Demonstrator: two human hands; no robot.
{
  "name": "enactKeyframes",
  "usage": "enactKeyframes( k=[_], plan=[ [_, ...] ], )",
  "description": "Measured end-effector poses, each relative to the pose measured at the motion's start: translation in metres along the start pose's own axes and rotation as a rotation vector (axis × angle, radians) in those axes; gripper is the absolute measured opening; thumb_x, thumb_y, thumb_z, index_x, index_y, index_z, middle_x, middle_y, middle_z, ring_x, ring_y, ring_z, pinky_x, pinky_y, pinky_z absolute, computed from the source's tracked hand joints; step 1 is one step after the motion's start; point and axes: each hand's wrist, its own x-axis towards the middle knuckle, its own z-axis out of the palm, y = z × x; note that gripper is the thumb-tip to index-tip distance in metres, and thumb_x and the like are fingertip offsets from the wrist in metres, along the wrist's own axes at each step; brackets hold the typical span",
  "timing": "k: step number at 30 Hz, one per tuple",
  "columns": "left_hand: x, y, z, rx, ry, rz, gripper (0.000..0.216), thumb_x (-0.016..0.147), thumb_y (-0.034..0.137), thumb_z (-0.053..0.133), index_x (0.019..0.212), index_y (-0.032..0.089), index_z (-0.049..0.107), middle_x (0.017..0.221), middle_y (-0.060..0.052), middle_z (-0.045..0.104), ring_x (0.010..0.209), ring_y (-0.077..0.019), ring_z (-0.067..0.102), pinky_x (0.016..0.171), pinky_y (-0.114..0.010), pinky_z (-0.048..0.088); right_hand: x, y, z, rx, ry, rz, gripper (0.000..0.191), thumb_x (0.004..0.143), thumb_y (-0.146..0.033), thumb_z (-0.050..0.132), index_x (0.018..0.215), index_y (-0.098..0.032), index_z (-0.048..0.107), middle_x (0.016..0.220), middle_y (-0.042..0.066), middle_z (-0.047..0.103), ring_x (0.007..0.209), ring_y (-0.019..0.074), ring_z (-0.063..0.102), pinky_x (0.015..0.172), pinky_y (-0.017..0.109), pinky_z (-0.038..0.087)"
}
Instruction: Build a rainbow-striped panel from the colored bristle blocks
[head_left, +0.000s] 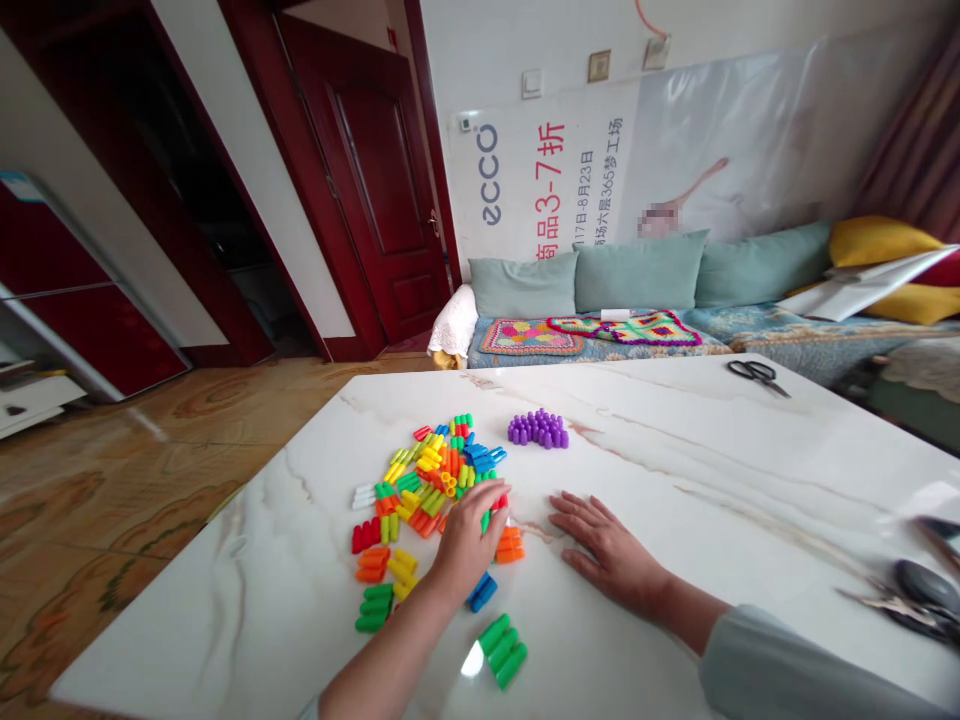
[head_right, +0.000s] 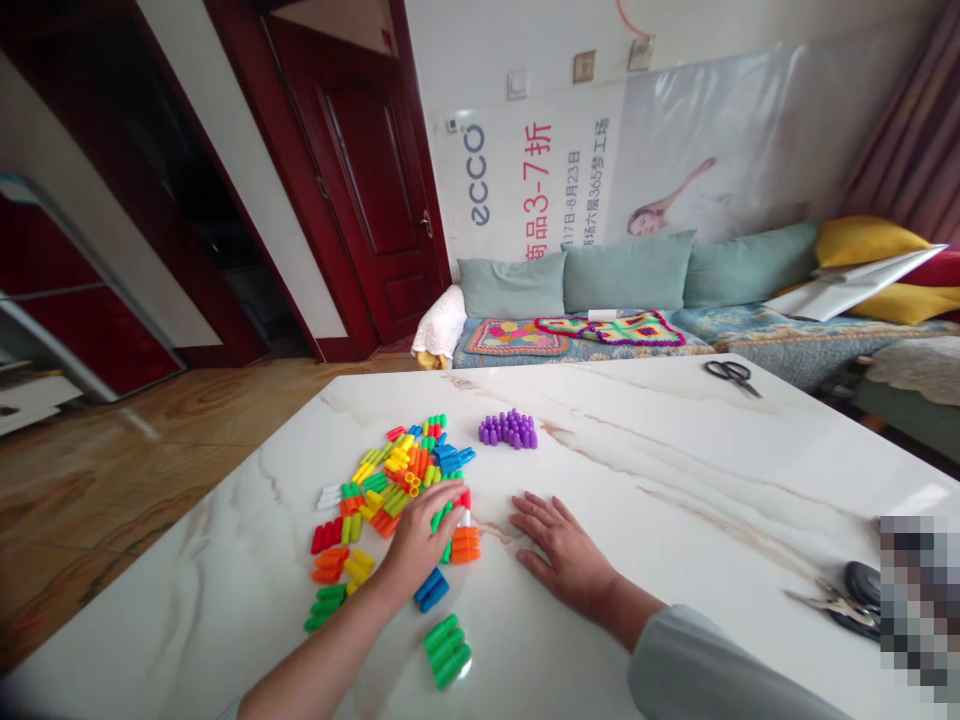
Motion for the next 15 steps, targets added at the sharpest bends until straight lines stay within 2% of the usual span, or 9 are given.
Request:
enactKeyframes(
  k=[2, 5, 8, 11, 15],
  plan=[
    [-0.051, -0.002, -0.031, 0.108, 0.050, 0.031, 0.034, 0.092, 0.023, 0.049, 0.124, 0.024, 0.060, 0.123, -0.008, 0.064, 0.117, -0.0216, 0.058, 0.098, -0.037, 0.050, 0.000, 0.000, 0.001, -0.020, 0.011, -0.009, 0.046, 0.094, -0.045, 0.040, 0.136, -0.026, 0.050, 0.152, 0.005, 0.035, 0.142, 0.0249, 0.027, 0.116, 0.054, 0.019],
    [-0.123, -0.014, -0.071, 0.333, -0.017, 0.063, 0.042, 0.090, 0.028, 0.054, 0.132, 0.028, 0.054, 0.136, -0.008, 0.055, 0.121, -0.0234, 0.055, 0.098, -0.034, 0.050, 0.000, 0.001, 0.004, -0.059, 0.027, -0.009, 0.046, 0.095, -0.045, 0.039, 0.136, -0.027, 0.050, 0.152, 0.004, 0.035, 0.142, 0.0243, 0.027, 0.116, 0.053, 0.019],
    [-0.171, -0.030, -0.095, 0.516, -0.059, 0.035, 0.060, 0.086, 0.038, 0.058, 0.143, 0.027, 0.042, 0.149, -0.009, 0.039, 0.131, -0.0293, 0.045, 0.106, -0.043, 0.043, 0.001, 0.001, 0.006, -0.091, 0.034, -0.001, 0.046, 0.095, -0.046, 0.037, 0.137, -0.029, 0.049, 0.151, 0.004, 0.036, 0.141, 0.0239, 0.028, 0.115, 0.053, 0.021],
    [-0.185, -0.042, -0.103, 0.586, -0.076, -0.104, 0.080, 0.083, 0.047, 0.060, 0.150, 0.023, 0.025, 0.157, -0.013, 0.020, 0.139, -0.0366, 0.031, 0.110, -0.056, 0.032, 0.001, 0.000, 0.006, -0.109, 0.038, 0.001, 0.047, 0.095, -0.046, 0.038, 0.137, -0.028, 0.049, 0.150, 0.005, 0.038, 0.140, 0.0242, 0.031, 0.115, 0.052, 0.023],
    [-0.168, -0.052, -0.096, 0.523, -0.088, -0.236, 0.085, 0.081, 0.049, 0.061, 0.151, 0.025, 0.020, 0.159, -0.013, 0.011, 0.143, -0.0382, 0.020, 0.110, -0.060, 0.026, 0.002, 0.000, 0.005, -0.122, 0.045, 0.012, 0.046, 0.094, -0.045, 0.040, 0.135, -0.028, 0.051, 0.149, 0.005, 0.040, 0.140, 0.0238, 0.032, 0.114, 0.052, 0.024]
  ],
)
